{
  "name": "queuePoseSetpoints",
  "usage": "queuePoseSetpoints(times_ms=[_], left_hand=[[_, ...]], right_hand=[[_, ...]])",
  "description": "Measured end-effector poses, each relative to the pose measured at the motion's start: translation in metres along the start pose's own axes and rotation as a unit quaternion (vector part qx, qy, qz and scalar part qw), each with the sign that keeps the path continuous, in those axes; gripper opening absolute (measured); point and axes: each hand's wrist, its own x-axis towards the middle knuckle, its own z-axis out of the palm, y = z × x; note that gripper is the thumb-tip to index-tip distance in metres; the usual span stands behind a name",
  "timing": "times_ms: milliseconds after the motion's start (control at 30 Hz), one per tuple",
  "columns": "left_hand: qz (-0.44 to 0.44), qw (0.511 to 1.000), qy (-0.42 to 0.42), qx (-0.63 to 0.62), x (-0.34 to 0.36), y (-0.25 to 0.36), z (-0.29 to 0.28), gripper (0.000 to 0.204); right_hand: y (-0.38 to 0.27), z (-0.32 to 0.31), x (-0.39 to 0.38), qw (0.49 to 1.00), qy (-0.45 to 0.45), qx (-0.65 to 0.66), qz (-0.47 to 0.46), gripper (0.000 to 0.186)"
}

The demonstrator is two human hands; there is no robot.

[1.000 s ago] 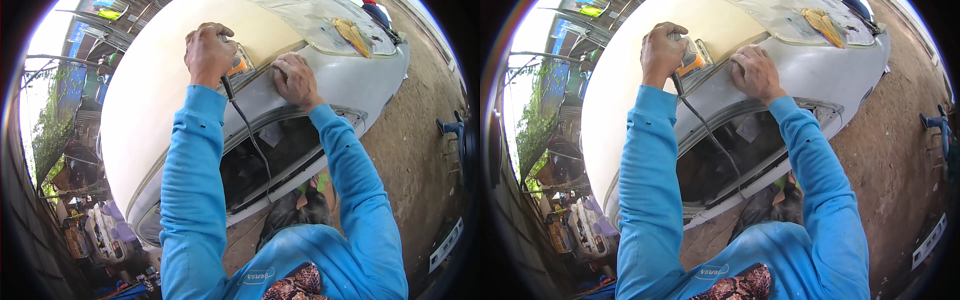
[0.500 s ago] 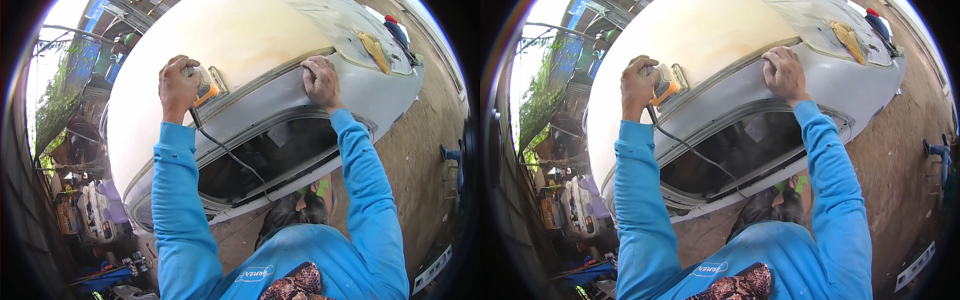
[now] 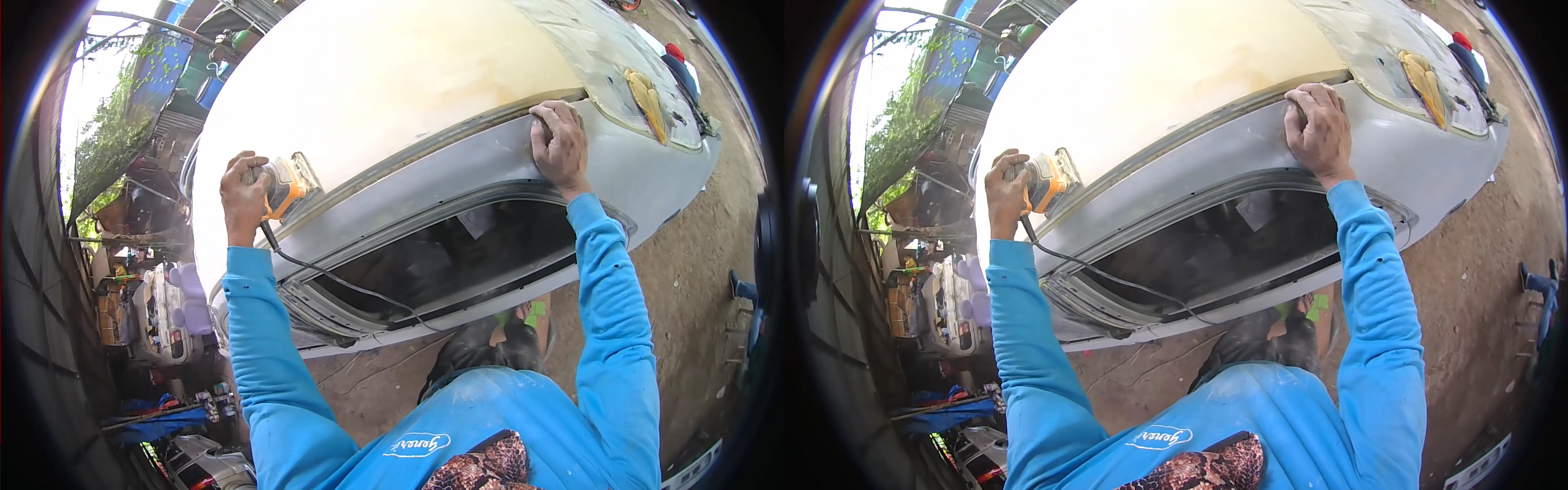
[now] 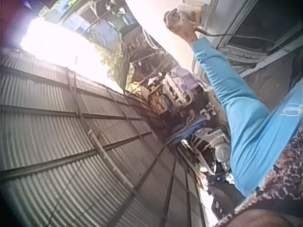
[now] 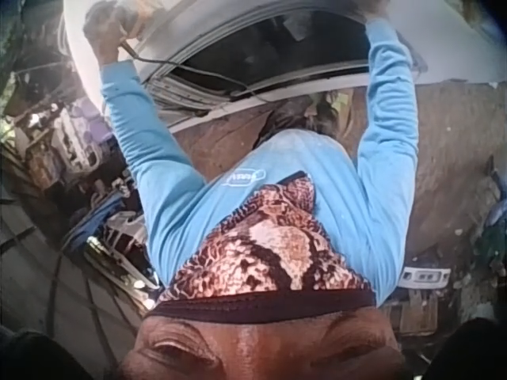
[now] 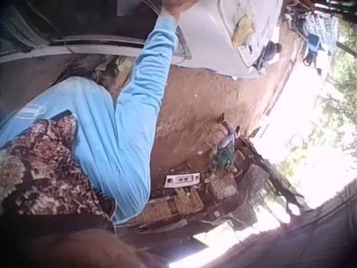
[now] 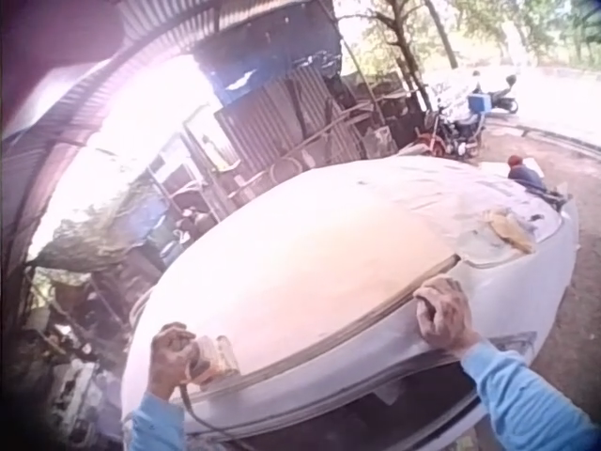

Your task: The recorder uses an electric orbital sander to sand down the surface of a white car roof.

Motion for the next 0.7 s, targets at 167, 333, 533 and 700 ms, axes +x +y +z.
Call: queuePoseSetpoints(times_ms=[167, 333, 533, 700], left_hand=[[0.064, 0.998, -0.002, -0.007, 0.012, 0.05, 0.033, 0.02], [0.089, 0.996, -0.028, 0.016, 0.028, 0.138, 0.084, 0.023], [0.156, 0.987, -0.04, 0.017, 0.04, 0.224, 0.137, 0.024], [0.163, 0.985, -0.052, 0.016, 0.052, 0.269, 0.166, 0.026]], right_hand=[[-0.004, 0.002, 0.001, 1.0, 0.012, 0.002, -0.012, 0.019], [-0.005, 0.001, 0.001, 1.0, 0.019, -0.003, -0.006, 0.018], [-0.005, -0.001, 0.001, 1.0, 0.026, 0.008, -0.008, 0.017], [-0.004, 0.0, 0.0, 1.0, 0.007, 0.009, 0.007, 0.018]])
